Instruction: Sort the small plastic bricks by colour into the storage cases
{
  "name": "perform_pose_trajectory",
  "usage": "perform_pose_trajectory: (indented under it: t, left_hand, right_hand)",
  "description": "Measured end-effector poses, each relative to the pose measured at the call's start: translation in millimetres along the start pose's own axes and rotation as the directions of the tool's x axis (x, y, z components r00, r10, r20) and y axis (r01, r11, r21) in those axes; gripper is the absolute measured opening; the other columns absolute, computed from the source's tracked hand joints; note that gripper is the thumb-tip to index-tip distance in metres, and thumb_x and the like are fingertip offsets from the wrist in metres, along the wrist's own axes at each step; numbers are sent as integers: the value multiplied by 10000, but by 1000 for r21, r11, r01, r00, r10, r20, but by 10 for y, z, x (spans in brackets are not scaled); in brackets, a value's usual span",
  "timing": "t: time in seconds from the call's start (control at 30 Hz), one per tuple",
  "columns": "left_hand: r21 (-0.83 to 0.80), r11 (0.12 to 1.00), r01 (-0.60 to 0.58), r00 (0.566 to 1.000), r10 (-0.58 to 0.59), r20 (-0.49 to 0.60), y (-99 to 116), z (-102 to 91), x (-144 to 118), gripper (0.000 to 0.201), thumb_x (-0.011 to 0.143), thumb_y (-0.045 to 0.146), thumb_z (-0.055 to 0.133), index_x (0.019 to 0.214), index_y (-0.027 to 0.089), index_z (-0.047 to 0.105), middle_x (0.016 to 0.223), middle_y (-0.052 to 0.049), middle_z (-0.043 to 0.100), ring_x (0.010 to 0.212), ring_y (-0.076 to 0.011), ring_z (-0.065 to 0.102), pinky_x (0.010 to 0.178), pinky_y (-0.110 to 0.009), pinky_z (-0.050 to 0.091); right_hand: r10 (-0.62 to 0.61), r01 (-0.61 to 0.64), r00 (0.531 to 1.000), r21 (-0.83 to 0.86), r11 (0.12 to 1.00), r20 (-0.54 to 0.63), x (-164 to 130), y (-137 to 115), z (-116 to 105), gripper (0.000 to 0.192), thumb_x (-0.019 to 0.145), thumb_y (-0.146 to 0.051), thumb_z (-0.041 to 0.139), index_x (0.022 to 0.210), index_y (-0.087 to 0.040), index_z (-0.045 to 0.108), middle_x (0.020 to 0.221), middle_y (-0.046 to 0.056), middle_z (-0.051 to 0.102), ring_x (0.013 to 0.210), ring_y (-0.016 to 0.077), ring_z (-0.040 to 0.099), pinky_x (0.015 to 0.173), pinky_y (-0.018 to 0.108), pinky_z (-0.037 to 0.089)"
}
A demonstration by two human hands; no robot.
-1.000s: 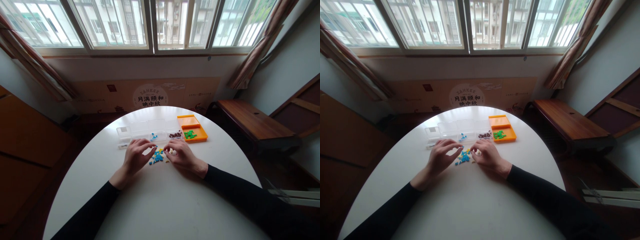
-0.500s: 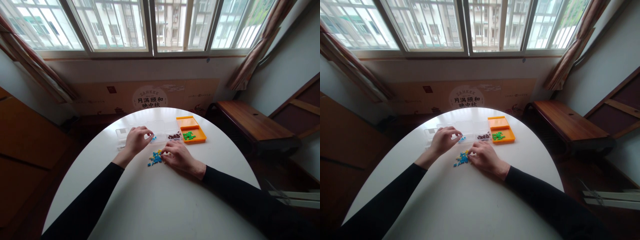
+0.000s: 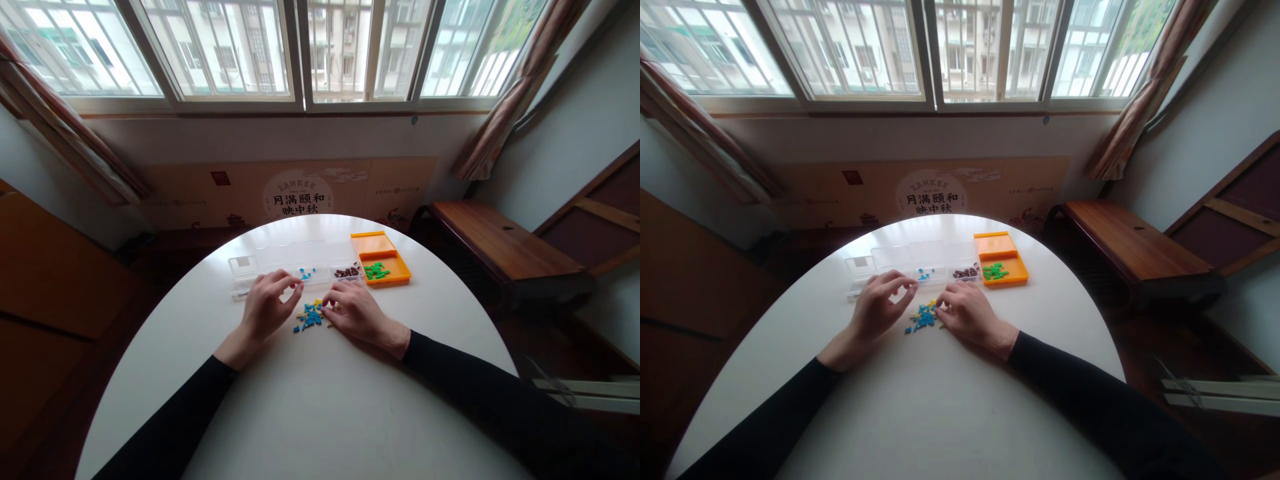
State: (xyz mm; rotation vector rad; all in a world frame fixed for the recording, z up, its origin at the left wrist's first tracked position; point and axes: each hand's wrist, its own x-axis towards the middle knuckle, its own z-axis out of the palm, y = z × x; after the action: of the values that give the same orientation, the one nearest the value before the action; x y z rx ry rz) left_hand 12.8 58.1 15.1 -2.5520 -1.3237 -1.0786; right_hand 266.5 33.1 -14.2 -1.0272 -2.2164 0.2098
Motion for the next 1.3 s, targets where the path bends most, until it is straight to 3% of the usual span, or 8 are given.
perform_pose_trajectory:
  t: [0.17,0.5,0.7,0.87,1.03,1.3]
  left_hand:
    - [-85,990,-117,989,124,81,18,-1,-238,135,1061,311,681,1020,257,798,980,-35,799,907,-211,753,861,-382,515]
    - [-63,976,-210,968,217,126,-31,16,-268,107,1057,279,676,1033,261,778,976,-42,785,897,-216,738,852,-385,522]
    - [-69,974,-218,968,225,115,-22,17,-284,88,1043,251,691,1052,259,778,991,-40,790,903,-216,742,852,-386,527]
    - [-78,975,-210,972,217,86,19,9,-267,91,1031,328,744,1077,269,796,1001,-43,797,907,-213,753,861,-377,547]
    - [-78,958,-275,960,278,27,28,29,-262,66,1059,290,727,1069,267,789,969,-24,802,861,-189,745,808,-358,515]
    - [-39,969,-245,969,245,-10,59,10,-242,82,1065,279,723,1037,268,799,929,-10,804,829,-183,746,801,-361,496]
  right_hand:
    - [0,0,1000,1,1000,4,9,-19,75,83,1016,-258,795,945,-228,763,935,35,733,919,221,651,862,375,435]
    - [-16,16,1000,0,1000,23,32,-17,130,56,1028,-283,791,996,-239,777,961,38,734,937,225,658,864,371,438]
    - [-10,10,1000,24,1000,14,26,-46,120,94,1067,-262,728,985,-222,754,995,56,740,959,231,662,888,380,450]
    - [25,-17,999,213,977,-31,49,-89,48,128,1096,-265,684,982,-221,720,999,41,746,949,205,671,907,362,475]
    - [44,-47,999,345,937,18,79,-74,25,187,1110,-309,666,954,-215,709,946,29,729,884,184,661,863,344,494]
    - [59,-53,998,289,956,-13,62,-52,54,104,1075,-228,681,977,-219,715,969,37,729,930,202,671,881,348,508]
